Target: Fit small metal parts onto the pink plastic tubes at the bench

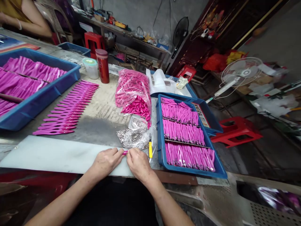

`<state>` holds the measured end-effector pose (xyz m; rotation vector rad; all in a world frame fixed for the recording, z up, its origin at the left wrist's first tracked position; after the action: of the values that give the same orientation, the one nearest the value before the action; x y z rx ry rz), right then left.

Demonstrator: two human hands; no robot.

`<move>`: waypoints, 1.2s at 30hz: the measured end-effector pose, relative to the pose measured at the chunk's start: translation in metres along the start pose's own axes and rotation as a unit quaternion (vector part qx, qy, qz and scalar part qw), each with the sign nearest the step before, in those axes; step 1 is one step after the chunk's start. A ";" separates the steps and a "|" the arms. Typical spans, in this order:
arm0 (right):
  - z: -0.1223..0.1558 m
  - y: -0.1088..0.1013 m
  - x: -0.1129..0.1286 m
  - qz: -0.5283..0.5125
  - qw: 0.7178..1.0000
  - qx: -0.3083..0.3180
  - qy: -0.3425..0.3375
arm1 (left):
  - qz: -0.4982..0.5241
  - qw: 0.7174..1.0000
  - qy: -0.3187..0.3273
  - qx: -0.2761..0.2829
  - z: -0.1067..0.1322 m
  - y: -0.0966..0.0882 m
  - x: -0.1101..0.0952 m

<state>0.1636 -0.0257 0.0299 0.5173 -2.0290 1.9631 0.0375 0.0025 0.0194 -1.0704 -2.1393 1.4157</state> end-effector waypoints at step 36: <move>-0.002 0.004 0.001 -0.098 0.992 -0.083 0.007 | 0.068 0.997 -0.021 0.021 0.006 0.001 0.004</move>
<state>0.1606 -0.0238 0.0267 0.6365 -2.0259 1.6635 0.0315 0.0017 0.0153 -1.2018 -2.0897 1.5497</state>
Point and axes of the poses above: each hand's wrist, its own z-axis away from the middle knuckle, its own y-axis out of the palm, x = y × z, the point moved 3 cm from there along -z, towards the middle knuckle, and after that the axes turned 2 degrees about -x, right-handed, at the moved point
